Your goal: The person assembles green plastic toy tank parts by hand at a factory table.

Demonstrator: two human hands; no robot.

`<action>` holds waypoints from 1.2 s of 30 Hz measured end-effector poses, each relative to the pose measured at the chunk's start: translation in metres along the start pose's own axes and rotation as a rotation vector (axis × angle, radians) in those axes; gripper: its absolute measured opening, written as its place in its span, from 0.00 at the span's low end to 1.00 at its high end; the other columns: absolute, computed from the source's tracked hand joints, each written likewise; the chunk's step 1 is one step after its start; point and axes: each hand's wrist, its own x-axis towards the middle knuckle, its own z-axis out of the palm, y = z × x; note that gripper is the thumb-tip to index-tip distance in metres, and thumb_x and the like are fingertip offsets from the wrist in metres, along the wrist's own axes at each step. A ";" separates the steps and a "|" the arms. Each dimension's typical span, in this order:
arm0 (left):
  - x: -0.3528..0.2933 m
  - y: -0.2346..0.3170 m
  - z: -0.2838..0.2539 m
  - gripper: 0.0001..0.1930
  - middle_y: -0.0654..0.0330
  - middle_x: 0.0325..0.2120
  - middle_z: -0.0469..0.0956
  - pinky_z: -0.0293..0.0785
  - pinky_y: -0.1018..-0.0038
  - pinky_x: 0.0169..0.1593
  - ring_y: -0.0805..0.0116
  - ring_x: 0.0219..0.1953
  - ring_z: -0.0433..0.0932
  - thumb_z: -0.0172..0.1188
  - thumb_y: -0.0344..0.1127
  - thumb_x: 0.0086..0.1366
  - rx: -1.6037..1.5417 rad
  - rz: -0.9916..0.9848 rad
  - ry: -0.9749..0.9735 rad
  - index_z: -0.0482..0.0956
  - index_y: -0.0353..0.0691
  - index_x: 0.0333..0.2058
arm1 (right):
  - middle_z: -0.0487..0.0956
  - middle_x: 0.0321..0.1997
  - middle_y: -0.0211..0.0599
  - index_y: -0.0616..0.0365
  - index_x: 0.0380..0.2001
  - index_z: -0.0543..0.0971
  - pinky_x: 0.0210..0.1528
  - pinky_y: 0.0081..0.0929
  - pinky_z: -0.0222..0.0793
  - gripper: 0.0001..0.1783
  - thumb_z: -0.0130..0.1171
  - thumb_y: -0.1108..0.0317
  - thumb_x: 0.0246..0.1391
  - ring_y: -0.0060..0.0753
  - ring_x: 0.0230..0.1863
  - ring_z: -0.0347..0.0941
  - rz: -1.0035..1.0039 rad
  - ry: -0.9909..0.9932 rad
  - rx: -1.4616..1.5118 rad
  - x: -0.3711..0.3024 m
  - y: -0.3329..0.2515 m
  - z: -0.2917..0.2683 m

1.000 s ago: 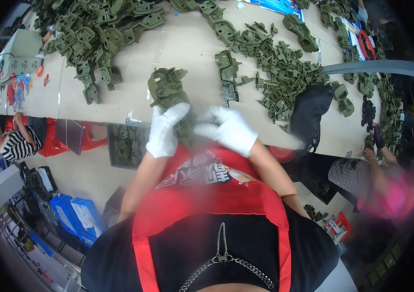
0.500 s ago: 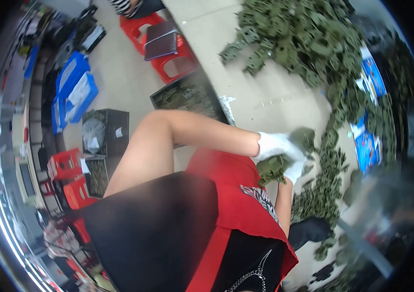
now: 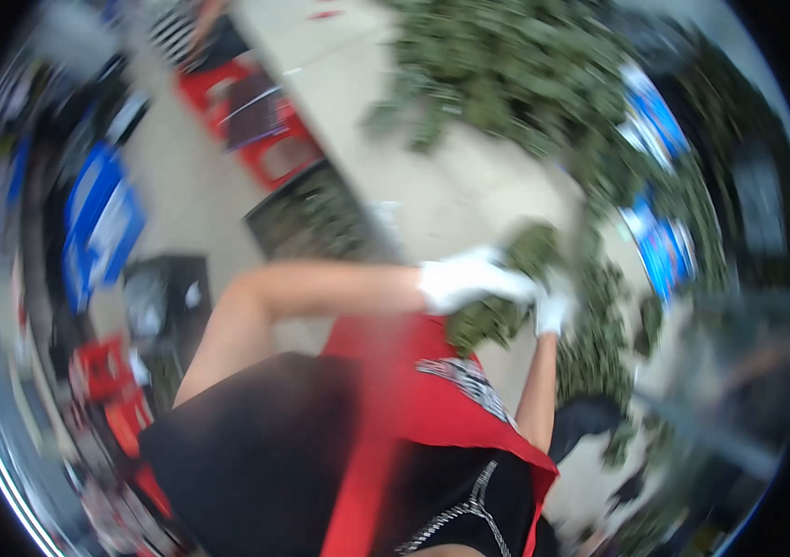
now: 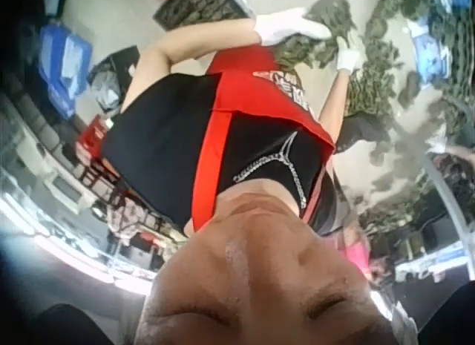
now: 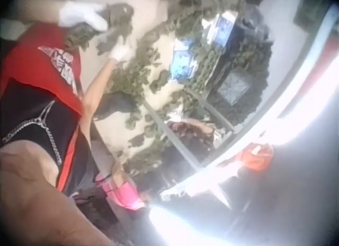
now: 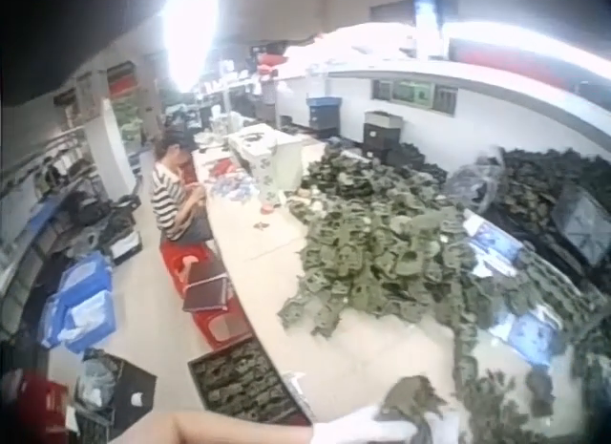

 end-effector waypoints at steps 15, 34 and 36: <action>0.008 -0.017 0.095 0.23 0.60 0.40 0.75 0.72 0.84 0.36 0.76 0.36 0.74 0.49 0.27 0.65 -0.302 -0.034 0.046 0.62 0.38 0.60 | 0.77 0.29 0.38 0.53 0.48 0.75 0.32 0.38 0.72 0.22 0.63 0.68 0.47 0.44 0.30 0.76 -0.309 0.502 -0.175 -0.156 -0.179 -0.112; 0.041 -0.009 0.117 0.29 0.53 0.50 0.73 0.67 0.59 0.58 0.57 0.52 0.72 0.47 0.52 0.63 0.189 0.389 0.293 0.68 0.37 0.56 | 0.81 0.41 0.49 0.60 0.48 0.77 0.45 0.39 0.72 0.42 0.62 0.34 0.40 0.53 0.43 0.77 -0.347 0.577 0.358 -0.167 -0.161 -0.156; 0.061 -0.002 0.084 0.29 0.52 0.47 0.74 0.69 0.58 0.53 0.56 0.47 0.73 0.46 0.52 0.62 -0.004 0.282 -0.133 0.69 0.35 0.53 | 0.75 0.53 0.54 0.62 0.58 0.67 0.51 0.38 0.69 0.53 0.68 0.35 0.35 0.54 0.51 0.73 -0.131 0.382 0.464 -0.193 -0.158 -0.138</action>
